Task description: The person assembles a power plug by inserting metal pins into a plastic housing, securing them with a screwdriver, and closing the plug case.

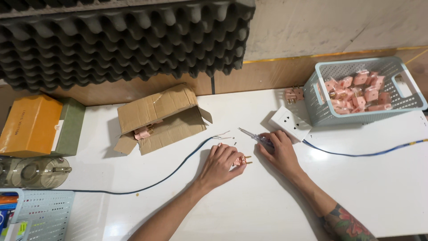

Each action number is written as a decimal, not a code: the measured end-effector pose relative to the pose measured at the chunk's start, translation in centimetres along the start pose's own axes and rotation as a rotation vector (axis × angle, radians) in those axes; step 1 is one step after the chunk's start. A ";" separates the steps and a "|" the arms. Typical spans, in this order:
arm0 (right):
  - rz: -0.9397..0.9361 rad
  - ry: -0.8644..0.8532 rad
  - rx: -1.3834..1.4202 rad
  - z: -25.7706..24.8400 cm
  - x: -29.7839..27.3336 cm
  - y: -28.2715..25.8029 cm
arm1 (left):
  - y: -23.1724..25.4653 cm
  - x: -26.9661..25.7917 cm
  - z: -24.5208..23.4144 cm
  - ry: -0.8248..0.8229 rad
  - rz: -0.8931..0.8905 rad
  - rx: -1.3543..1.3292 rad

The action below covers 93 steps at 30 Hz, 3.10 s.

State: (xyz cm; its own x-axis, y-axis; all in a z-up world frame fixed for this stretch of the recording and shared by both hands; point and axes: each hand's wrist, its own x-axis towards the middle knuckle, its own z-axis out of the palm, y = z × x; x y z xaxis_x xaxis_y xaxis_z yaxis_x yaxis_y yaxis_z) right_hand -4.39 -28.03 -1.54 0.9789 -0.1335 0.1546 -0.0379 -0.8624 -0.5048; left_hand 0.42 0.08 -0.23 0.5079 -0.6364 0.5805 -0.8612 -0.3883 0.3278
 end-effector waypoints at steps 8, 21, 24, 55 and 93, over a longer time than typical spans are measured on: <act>-0.046 0.025 0.023 -0.5 -0.2 0.0 | 0.4 0.2 -0.4 -0.019 -0.021 -0.035; -0.043 -0.007 -0.028 -0.5 -0.2 0.0 | 0.1 -0.1 0.1 -0.022 -0.006 -0.026; -0.027 -0.019 -0.033 -0.5 -0.1 0.4 | 0.2 0.0 0.1 -0.057 -0.027 -0.069; 0.023 -0.033 -0.058 -0.2 -0.4 0.2 | 0.2 -0.4 0.5 -0.072 -0.050 -0.095; -0.029 0.005 0.016 -0.4 0.0 0.3 | 0.0 0.1 0.0 -0.015 -0.028 -0.036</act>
State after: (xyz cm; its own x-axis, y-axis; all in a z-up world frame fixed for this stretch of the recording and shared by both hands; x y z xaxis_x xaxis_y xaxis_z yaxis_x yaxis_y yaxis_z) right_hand -4.44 -28.47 -1.30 0.9786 -0.1108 0.1733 -0.0063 -0.8580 -0.5136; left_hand 0.44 0.05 -0.18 0.5319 -0.6354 0.5598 -0.8465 -0.3821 0.3707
